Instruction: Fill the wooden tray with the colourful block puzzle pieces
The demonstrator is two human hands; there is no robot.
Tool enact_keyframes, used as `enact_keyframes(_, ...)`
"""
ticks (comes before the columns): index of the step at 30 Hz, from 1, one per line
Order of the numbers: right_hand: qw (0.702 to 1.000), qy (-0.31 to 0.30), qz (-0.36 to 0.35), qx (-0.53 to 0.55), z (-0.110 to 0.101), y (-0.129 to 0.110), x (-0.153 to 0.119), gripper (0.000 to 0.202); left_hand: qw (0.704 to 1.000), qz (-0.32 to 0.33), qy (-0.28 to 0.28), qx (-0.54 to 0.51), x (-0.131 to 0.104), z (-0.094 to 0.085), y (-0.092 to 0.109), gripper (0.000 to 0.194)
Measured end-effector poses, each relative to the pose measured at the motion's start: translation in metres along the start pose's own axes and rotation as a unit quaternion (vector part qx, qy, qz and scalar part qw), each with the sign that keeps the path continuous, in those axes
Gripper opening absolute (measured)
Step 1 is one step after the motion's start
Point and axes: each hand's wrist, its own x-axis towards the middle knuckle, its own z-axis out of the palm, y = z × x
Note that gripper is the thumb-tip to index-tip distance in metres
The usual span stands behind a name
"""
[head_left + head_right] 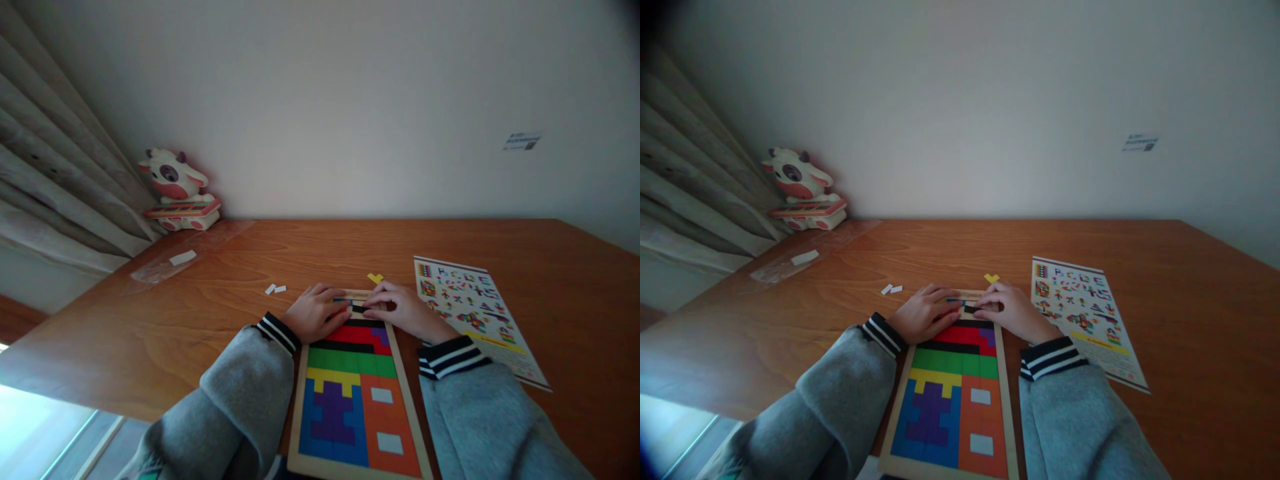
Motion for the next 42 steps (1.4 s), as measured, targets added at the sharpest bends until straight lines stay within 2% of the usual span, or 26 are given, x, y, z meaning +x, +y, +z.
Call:
enact_keyframes(3,1.0,0.001,-0.004,-0.007,0.003,0.001,0.001,0.021,1.0,-0.001,-0.003,-0.001,0.0,0.0,0.001,0.033)
enact_keyframes(9,0.998,0.047,-0.007,-0.051,0.006,0.0,0.002,0.019,1.0,-0.013,-0.013,0.006,0.0,-0.001,0.0,0.035)
enact_keyframes(15,0.996,0.032,-0.043,-0.074,0.008,0.001,0.003,0.016,1.0,-0.014,-0.006,0.003,0.0,0.003,-0.001,0.034)
enact_keyframes(20,0.996,0.038,-0.037,-0.071,0.009,-0.002,0.003,0.015,1.0,-0.016,-0.008,0.004,-0.001,0.004,-0.002,0.033)
enact_keyframes(28,0.992,0.039,-0.073,-0.094,0.007,-0.008,0.003,0.017,1.0,-0.017,-0.015,0.004,0.0,0.001,0.0,0.033)
enact_keyframes(33,0.989,0.085,-0.075,-0.097,0.01,-0.013,0.003,0.021,1.0,-0.018,-0.01,0.005,-0.001,0.004,-0.002,0.033)
enact_keyframes(36,0.982,0.103,-0.099,-0.127,0.011,-0.014,0.004,0.021,1.0,-0.015,-0.006,0.006,-0.001,0.005,-0.003,0.032)
enact_keyframes(42,0.975,0.075,-0.13,-0.166,0.007,-0.011,0.004,0.016,1.0,-0.018,-0.008,0.005,-0.001,0.003,-0.001,0.032)
